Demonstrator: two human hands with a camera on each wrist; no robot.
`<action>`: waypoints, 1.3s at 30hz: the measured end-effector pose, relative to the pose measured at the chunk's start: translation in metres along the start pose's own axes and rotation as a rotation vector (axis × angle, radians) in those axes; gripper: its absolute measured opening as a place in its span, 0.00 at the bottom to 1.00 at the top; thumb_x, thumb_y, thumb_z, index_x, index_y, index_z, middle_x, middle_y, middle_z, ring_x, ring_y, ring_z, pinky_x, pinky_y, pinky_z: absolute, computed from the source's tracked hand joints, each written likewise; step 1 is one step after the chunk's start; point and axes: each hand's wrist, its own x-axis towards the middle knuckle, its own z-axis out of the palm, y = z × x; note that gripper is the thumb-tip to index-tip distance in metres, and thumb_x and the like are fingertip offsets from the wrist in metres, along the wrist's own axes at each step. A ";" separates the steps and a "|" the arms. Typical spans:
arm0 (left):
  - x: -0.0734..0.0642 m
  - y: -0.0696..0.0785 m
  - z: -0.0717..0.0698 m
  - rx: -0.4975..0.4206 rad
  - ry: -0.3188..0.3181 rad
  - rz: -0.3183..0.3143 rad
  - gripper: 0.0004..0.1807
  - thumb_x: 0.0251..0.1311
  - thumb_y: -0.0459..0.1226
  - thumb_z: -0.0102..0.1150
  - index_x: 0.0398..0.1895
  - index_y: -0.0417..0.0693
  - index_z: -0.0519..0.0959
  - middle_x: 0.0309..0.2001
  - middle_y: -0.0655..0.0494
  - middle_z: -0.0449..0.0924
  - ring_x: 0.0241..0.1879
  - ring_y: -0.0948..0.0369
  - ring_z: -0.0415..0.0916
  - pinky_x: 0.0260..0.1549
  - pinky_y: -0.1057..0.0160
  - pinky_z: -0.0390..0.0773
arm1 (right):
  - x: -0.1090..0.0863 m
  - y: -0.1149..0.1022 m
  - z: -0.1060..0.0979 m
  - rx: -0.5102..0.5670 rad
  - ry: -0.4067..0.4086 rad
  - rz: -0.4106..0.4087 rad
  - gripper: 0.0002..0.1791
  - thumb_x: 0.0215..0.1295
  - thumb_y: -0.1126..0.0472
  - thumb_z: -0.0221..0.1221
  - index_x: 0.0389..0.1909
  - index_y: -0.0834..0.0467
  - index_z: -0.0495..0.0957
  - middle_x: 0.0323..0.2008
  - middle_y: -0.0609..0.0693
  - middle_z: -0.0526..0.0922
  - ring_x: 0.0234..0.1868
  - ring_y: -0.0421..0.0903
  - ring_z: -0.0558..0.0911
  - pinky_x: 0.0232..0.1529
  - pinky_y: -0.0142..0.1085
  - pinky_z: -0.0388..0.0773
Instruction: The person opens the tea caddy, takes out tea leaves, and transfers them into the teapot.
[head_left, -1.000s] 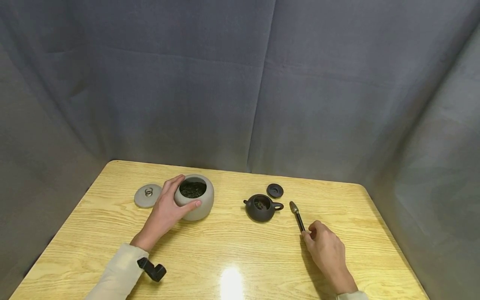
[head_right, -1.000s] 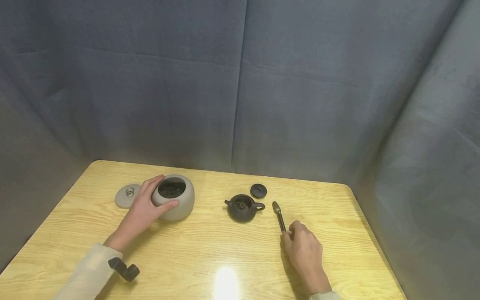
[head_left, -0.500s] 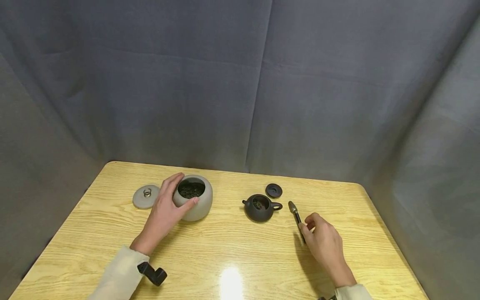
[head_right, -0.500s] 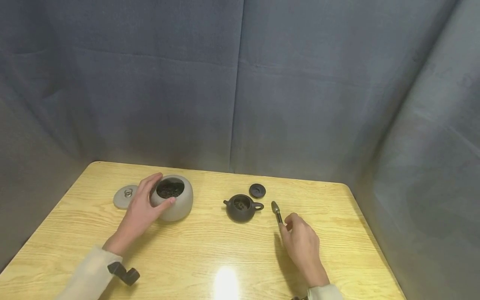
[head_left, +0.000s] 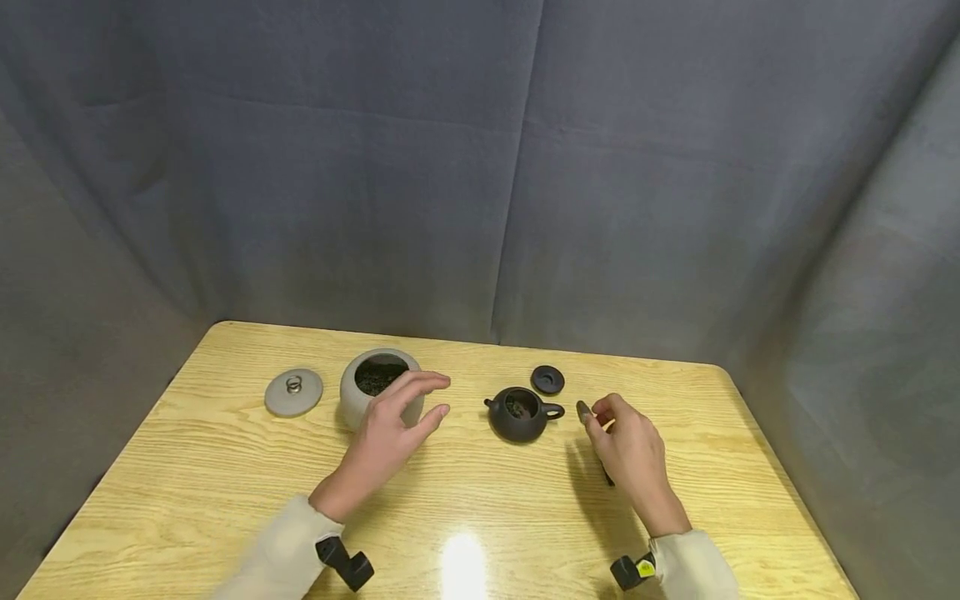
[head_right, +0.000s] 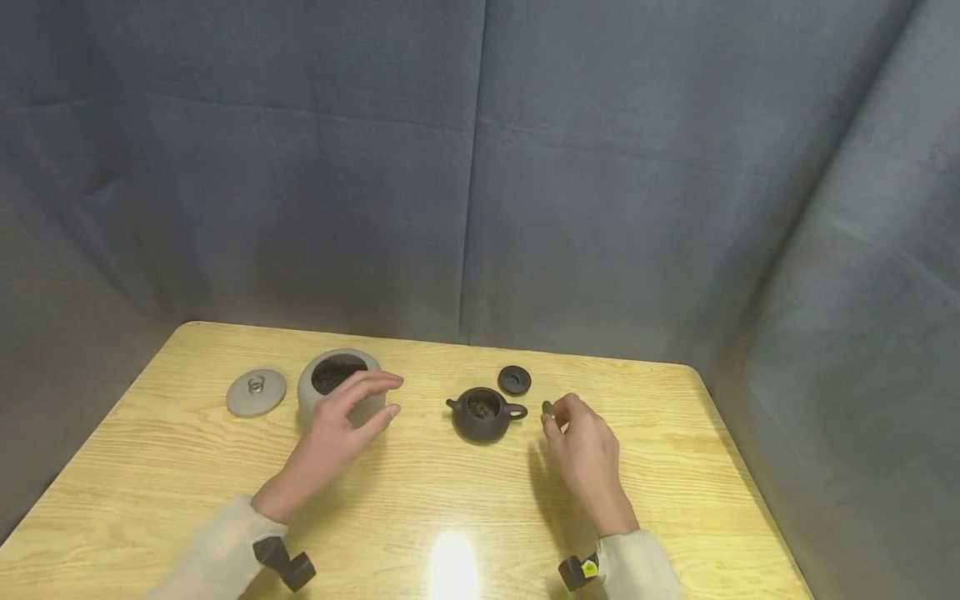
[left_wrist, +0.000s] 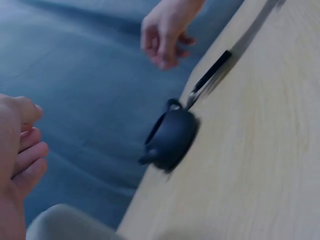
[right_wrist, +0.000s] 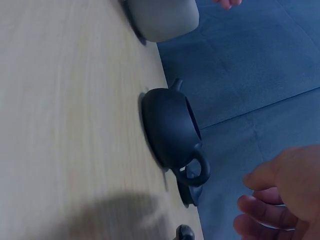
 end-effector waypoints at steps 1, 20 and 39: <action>0.001 0.000 0.006 -0.012 -0.013 -0.016 0.17 0.72 0.37 0.68 0.61 0.52 0.84 0.62 0.57 0.84 0.63 0.55 0.82 0.64 0.51 0.82 | 0.003 -0.001 0.001 0.007 -0.001 -0.001 0.09 0.75 0.55 0.66 0.45 0.58 0.84 0.38 0.54 0.91 0.30 0.46 0.85 0.26 0.37 0.74; 0.018 -0.040 0.095 -0.146 -0.057 -0.309 0.17 0.75 0.33 0.62 0.63 0.36 0.82 0.59 0.44 0.84 0.61 0.46 0.83 0.63 0.50 0.83 | 0.085 -0.022 0.044 -0.018 -0.100 -0.093 0.16 0.75 0.59 0.64 0.56 0.62 0.87 0.49 0.60 0.87 0.49 0.60 0.86 0.48 0.56 0.84; 0.023 -0.047 0.114 -0.188 -0.029 -0.398 0.14 0.75 0.34 0.63 0.58 0.39 0.85 0.54 0.45 0.88 0.54 0.50 0.87 0.53 0.52 0.87 | 0.102 -0.006 0.067 -0.107 -0.184 -0.053 0.10 0.75 0.61 0.63 0.50 0.59 0.89 0.51 0.59 0.84 0.52 0.59 0.85 0.51 0.57 0.84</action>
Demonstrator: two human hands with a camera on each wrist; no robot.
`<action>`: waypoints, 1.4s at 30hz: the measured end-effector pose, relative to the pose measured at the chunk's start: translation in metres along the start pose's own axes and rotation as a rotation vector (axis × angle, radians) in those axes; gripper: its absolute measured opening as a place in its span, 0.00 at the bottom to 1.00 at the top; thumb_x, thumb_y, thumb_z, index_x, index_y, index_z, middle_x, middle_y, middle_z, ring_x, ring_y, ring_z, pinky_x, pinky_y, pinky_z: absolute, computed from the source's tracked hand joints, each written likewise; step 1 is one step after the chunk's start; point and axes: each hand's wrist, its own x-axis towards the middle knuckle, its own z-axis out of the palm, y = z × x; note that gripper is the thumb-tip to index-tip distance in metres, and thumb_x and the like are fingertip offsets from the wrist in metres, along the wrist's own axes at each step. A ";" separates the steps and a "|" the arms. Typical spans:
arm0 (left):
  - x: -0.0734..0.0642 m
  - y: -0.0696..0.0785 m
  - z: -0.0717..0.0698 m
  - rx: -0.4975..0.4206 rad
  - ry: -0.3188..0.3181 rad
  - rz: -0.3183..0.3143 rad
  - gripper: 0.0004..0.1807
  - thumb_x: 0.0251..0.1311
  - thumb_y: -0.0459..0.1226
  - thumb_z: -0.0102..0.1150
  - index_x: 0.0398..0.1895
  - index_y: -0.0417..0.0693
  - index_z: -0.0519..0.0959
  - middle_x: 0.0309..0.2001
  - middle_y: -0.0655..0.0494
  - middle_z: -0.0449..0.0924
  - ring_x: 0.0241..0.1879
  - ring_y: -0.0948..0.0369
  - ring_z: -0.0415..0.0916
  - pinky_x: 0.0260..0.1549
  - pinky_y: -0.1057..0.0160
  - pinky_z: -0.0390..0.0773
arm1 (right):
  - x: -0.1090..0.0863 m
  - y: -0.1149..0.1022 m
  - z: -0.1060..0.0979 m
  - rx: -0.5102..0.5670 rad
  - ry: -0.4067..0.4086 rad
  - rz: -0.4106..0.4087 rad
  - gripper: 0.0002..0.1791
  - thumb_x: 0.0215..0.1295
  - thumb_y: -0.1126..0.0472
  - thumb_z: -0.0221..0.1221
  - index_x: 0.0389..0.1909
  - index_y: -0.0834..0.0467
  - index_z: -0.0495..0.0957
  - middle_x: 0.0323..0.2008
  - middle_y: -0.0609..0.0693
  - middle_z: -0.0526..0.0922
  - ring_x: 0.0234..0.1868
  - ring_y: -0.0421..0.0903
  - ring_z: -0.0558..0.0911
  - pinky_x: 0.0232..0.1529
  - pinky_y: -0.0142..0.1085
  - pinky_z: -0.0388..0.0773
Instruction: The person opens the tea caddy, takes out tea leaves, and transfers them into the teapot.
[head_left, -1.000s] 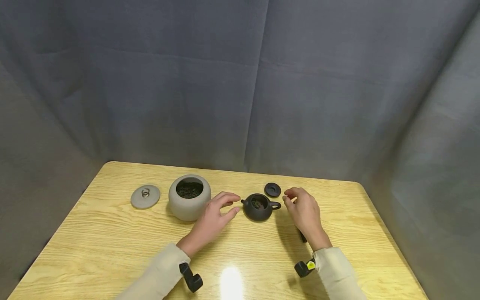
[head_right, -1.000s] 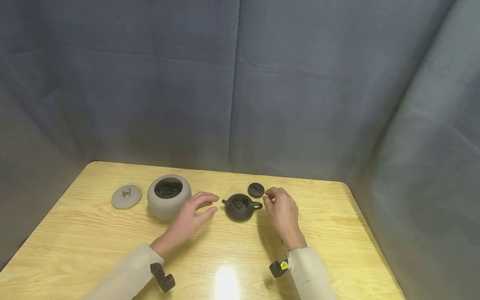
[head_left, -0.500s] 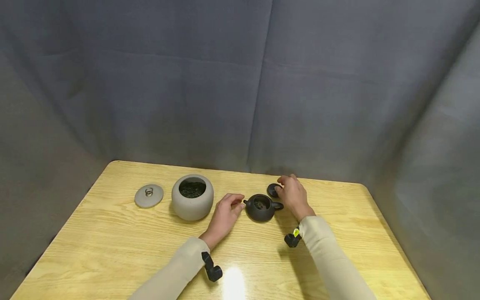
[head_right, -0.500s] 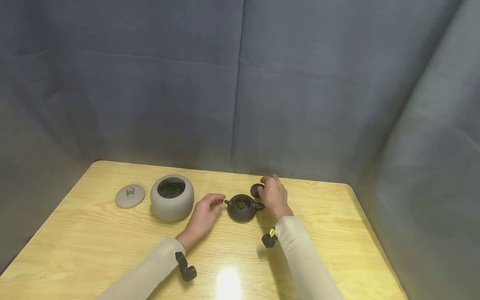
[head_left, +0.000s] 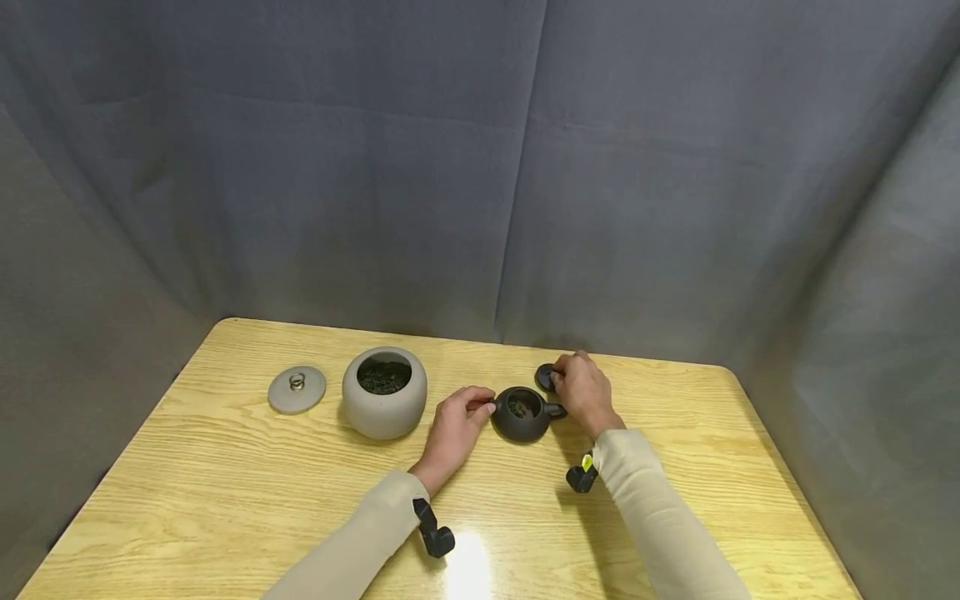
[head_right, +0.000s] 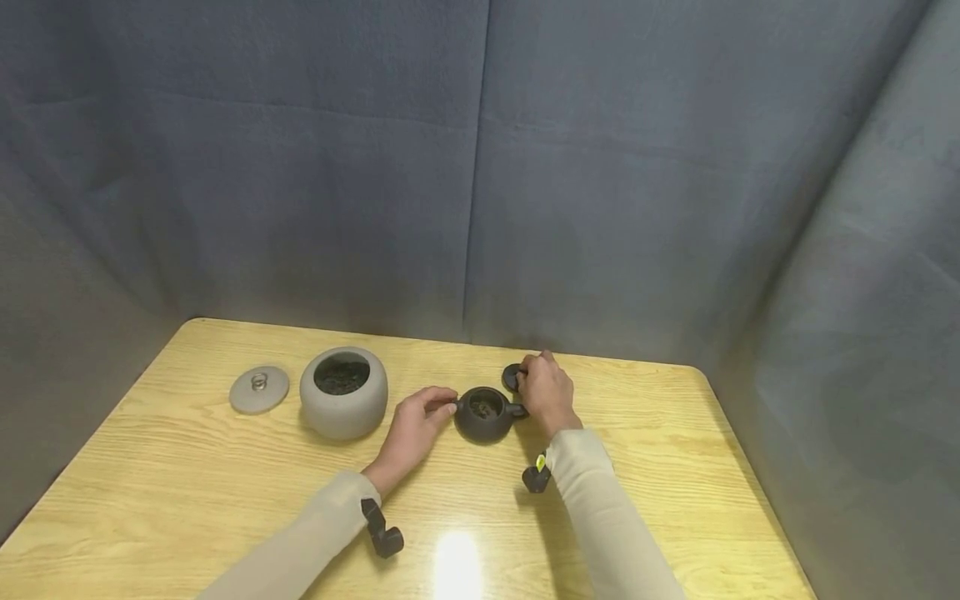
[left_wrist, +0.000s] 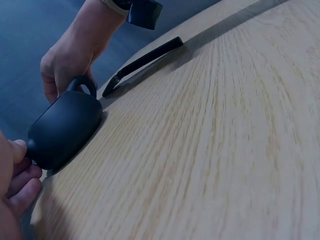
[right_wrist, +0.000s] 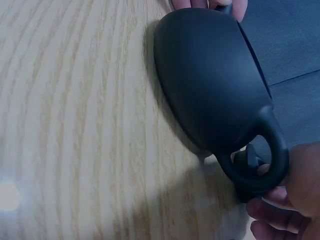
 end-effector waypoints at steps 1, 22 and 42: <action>0.000 0.001 0.001 0.000 0.002 -0.009 0.13 0.75 0.35 0.63 0.58 0.40 0.85 0.54 0.46 0.89 0.54 0.50 0.87 0.53 0.51 0.87 | -0.001 0.000 0.000 -0.001 -0.001 0.002 0.10 0.76 0.61 0.63 0.50 0.59 0.89 0.51 0.59 0.84 0.51 0.59 0.85 0.51 0.57 0.84; 0.003 -0.004 0.000 0.023 0.033 -0.010 0.10 0.73 0.34 0.65 0.53 0.41 0.87 0.49 0.47 0.90 0.48 0.53 0.88 0.48 0.56 0.87 | -0.038 -0.030 -0.043 0.036 0.017 -0.200 0.08 0.73 0.61 0.68 0.48 0.57 0.91 0.44 0.53 0.85 0.34 0.48 0.81 0.31 0.40 0.77; 0.002 -0.001 0.000 0.017 0.023 -0.029 0.10 0.74 0.35 0.64 0.54 0.43 0.87 0.51 0.47 0.90 0.50 0.51 0.88 0.51 0.51 0.87 | -0.063 -0.062 -0.034 -0.053 0.003 -0.322 0.07 0.69 0.61 0.71 0.45 0.56 0.91 0.43 0.49 0.85 0.39 0.48 0.88 0.39 0.45 0.88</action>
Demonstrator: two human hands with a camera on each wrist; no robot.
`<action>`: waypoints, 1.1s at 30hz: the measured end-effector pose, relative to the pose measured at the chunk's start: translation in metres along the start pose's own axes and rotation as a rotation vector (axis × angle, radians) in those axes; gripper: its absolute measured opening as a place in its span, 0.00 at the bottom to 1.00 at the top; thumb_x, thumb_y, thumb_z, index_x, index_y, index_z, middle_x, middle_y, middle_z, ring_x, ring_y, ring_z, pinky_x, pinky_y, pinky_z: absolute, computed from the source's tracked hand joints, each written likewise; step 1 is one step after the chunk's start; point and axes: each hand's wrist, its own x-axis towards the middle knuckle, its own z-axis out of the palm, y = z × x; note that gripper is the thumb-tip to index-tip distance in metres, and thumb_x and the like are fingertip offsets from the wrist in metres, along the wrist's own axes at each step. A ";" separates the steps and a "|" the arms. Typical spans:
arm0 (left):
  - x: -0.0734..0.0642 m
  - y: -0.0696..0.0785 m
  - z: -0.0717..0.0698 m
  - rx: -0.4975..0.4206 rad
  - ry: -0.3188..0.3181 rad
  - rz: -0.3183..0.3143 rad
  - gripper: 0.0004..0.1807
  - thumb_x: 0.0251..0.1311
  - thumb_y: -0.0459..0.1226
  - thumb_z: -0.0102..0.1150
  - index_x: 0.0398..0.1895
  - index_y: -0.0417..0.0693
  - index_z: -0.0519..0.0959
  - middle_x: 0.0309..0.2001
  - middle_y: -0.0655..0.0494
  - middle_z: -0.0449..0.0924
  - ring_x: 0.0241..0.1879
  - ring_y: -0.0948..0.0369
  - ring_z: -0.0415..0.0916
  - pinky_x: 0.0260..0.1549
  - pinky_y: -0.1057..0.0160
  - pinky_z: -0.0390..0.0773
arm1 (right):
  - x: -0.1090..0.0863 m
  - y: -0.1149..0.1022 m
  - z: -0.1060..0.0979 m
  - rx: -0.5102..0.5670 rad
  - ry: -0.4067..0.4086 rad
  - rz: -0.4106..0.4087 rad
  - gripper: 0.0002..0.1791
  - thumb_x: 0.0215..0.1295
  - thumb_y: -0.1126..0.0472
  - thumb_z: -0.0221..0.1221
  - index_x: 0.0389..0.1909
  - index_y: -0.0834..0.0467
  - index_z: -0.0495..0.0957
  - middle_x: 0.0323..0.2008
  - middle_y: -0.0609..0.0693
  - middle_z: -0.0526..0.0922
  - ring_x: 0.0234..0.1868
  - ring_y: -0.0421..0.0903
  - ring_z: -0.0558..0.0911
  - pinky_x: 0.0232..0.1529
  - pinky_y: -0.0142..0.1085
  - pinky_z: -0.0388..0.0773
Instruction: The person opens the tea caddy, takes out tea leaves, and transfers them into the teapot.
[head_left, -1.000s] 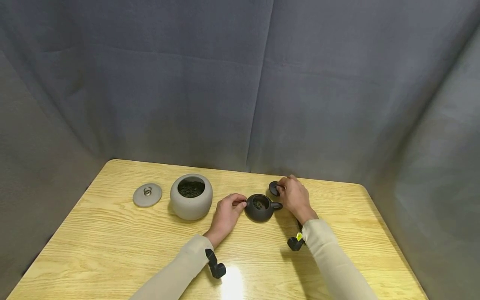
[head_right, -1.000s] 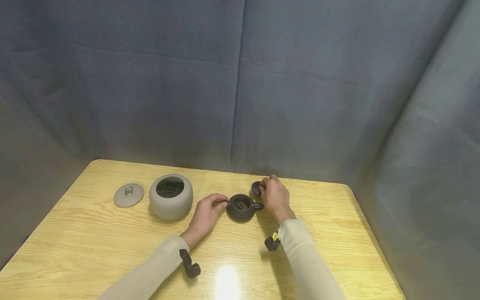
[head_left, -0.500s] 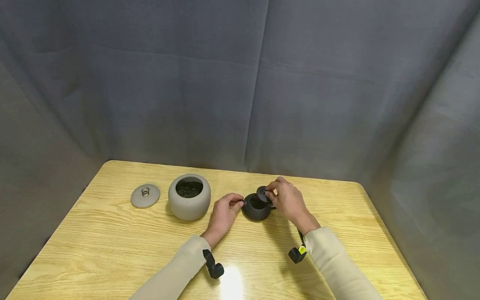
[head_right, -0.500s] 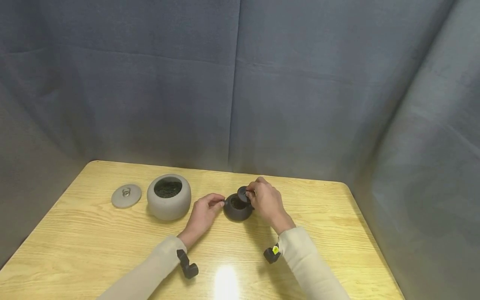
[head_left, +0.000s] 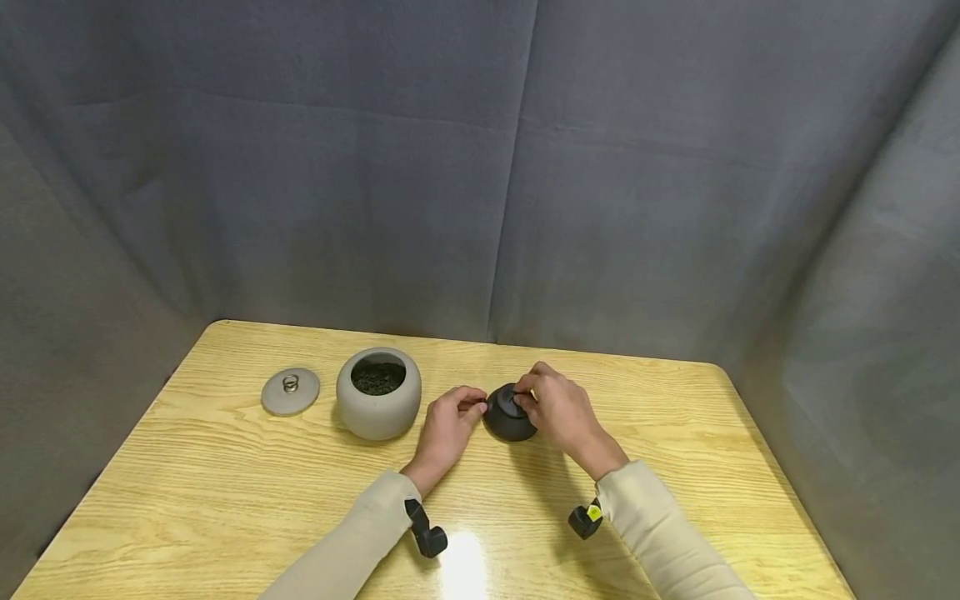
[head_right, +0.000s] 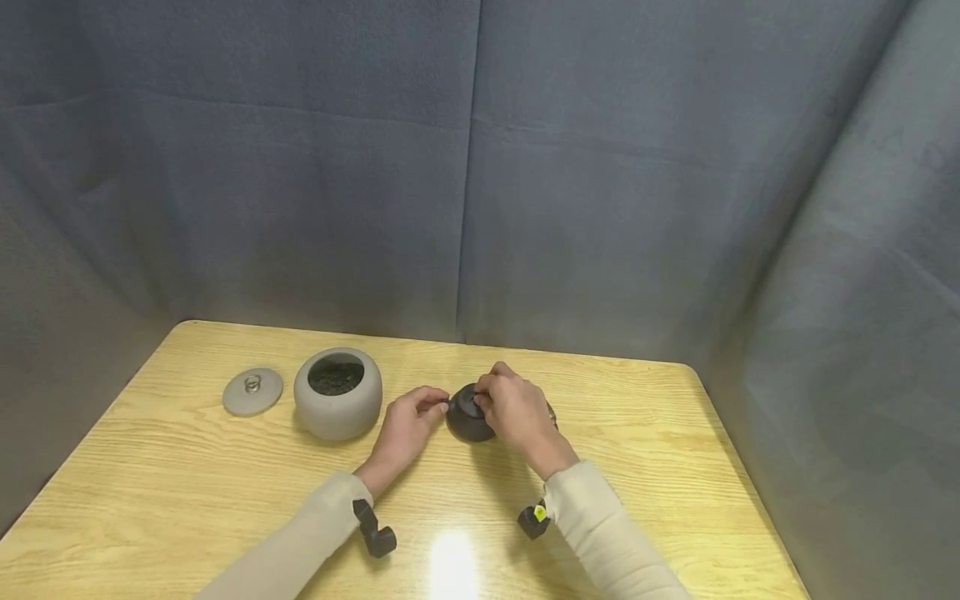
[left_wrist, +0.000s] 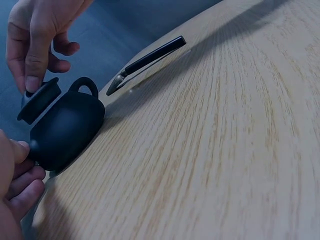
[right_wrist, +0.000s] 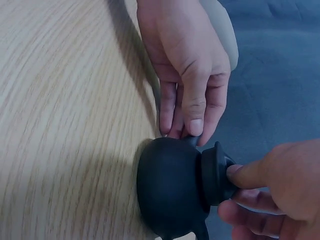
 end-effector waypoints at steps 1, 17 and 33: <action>0.000 0.000 0.000 0.002 -0.002 -0.002 0.10 0.74 0.35 0.64 0.54 0.43 0.87 0.51 0.47 0.90 0.50 0.52 0.88 0.50 0.51 0.87 | 0.000 0.000 0.001 -0.005 -0.001 -0.002 0.06 0.69 0.62 0.71 0.45 0.56 0.91 0.43 0.49 0.85 0.39 0.48 0.88 0.39 0.45 0.88; -0.001 0.001 -0.002 -0.007 -0.002 -0.002 0.11 0.74 0.35 0.64 0.54 0.42 0.87 0.51 0.46 0.90 0.51 0.51 0.88 0.51 0.51 0.87 | 0.001 0.002 0.005 -0.005 -0.018 0.008 0.07 0.71 0.62 0.70 0.47 0.57 0.91 0.44 0.50 0.84 0.39 0.49 0.87 0.39 0.45 0.88; -0.001 0.002 -0.001 0.000 0.003 -0.001 0.11 0.74 0.35 0.64 0.55 0.41 0.86 0.52 0.46 0.90 0.52 0.51 0.88 0.53 0.51 0.87 | -0.001 0.004 0.009 0.007 -0.017 0.019 0.08 0.69 0.62 0.71 0.47 0.58 0.90 0.45 0.52 0.85 0.42 0.50 0.89 0.42 0.46 0.89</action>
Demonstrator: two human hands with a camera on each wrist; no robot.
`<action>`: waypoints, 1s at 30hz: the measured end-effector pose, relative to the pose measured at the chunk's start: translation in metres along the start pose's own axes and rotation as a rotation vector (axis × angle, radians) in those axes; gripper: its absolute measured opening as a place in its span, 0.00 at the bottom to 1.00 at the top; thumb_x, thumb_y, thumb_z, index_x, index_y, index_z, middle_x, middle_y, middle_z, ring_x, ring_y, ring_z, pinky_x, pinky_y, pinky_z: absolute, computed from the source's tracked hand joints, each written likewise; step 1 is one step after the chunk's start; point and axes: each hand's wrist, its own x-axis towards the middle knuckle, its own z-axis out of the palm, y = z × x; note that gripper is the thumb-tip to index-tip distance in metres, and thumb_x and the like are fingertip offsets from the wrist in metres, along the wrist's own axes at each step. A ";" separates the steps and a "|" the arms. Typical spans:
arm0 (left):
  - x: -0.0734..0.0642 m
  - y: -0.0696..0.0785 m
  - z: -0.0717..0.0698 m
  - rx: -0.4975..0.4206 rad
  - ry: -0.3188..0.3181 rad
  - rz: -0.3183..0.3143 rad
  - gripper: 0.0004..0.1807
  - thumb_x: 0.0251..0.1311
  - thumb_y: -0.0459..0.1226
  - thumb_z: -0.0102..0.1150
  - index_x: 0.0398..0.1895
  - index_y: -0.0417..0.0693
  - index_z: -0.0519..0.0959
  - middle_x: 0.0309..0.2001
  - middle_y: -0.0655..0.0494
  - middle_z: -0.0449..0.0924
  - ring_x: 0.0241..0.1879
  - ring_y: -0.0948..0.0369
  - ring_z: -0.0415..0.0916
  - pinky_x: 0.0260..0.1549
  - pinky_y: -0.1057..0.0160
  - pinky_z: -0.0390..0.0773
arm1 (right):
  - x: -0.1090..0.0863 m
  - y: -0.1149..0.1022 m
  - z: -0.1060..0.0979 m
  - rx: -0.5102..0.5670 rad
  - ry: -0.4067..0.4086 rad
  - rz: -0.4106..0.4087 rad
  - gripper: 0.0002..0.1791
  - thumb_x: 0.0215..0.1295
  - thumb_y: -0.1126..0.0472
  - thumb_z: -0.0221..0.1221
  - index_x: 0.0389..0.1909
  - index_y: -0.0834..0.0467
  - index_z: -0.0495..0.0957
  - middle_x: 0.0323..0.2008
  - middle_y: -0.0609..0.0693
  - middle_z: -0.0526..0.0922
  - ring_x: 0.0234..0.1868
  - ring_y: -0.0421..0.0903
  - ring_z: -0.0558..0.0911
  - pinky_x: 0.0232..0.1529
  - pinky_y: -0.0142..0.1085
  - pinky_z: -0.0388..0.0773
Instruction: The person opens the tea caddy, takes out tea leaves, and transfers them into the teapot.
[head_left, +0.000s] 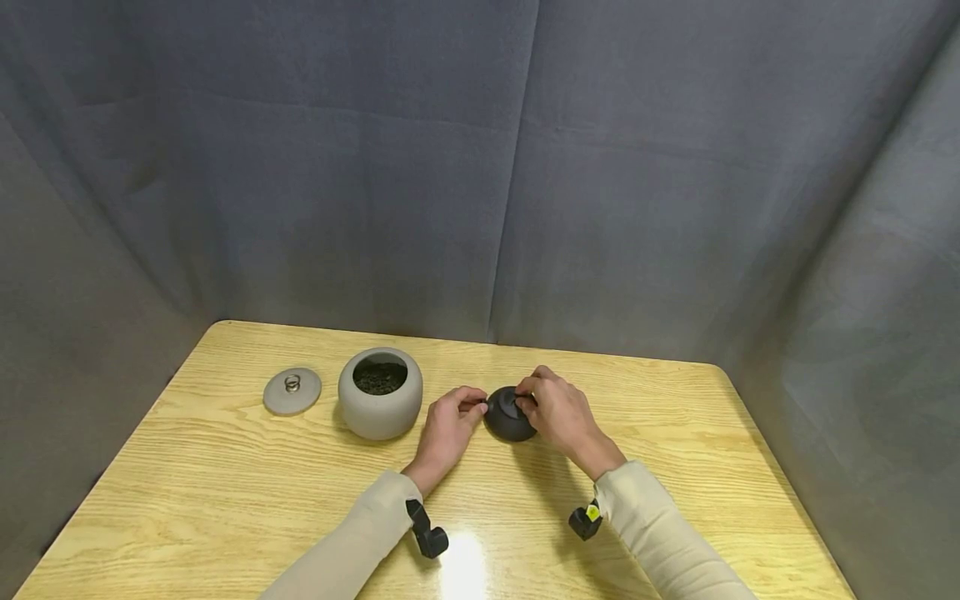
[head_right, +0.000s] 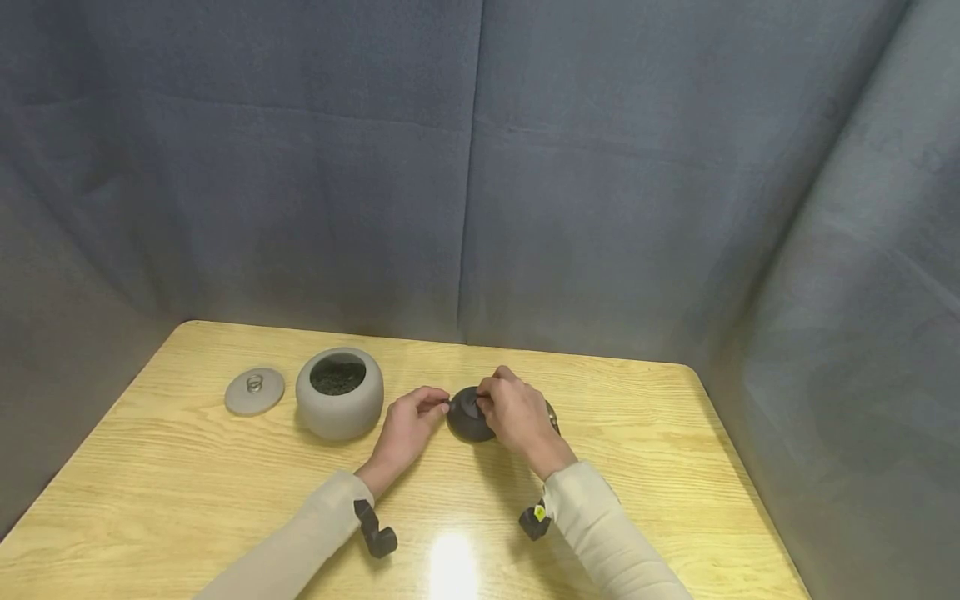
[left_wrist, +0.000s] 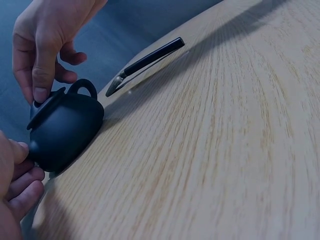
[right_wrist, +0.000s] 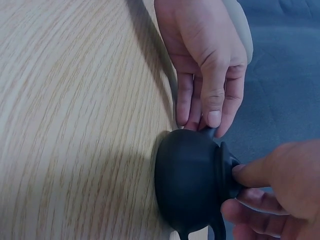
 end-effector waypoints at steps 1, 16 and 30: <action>0.000 0.000 0.000 0.000 0.001 0.000 0.12 0.74 0.34 0.64 0.55 0.41 0.86 0.52 0.46 0.90 0.52 0.51 0.88 0.53 0.50 0.87 | 0.000 0.000 0.000 0.002 0.002 -0.002 0.08 0.69 0.62 0.71 0.47 0.58 0.90 0.45 0.52 0.85 0.42 0.51 0.89 0.42 0.47 0.89; -0.005 -0.001 -0.007 -0.005 0.021 0.016 0.12 0.74 0.34 0.64 0.55 0.40 0.86 0.52 0.46 0.90 0.53 0.51 0.89 0.52 0.52 0.88 | -0.001 -0.002 -0.002 0.043 0.045 0.018 0.05 0.69 0.63 0.71 0.44 0.55 0.91 0.42 0.50 0.85 0.37 0.47 0.86 0.38 0.46 0.86; -0.051 -0.002 -0.029 -0.009 -0.092 0.055 0.11 0.75 0.34 0.62 0.55 0.41 0.86 0.51 0.50 0.89 0.50 0.56 0.88 0.51 0.63 0.87 | -0.014 -0.018 0.005 0.115 0.054 -0.002 0.05 0.71 0.61 0.70 0.44 0.55 0.90 0.41 0.48 0.84 0.33 0.42 0.83 0.31 0.35 0.82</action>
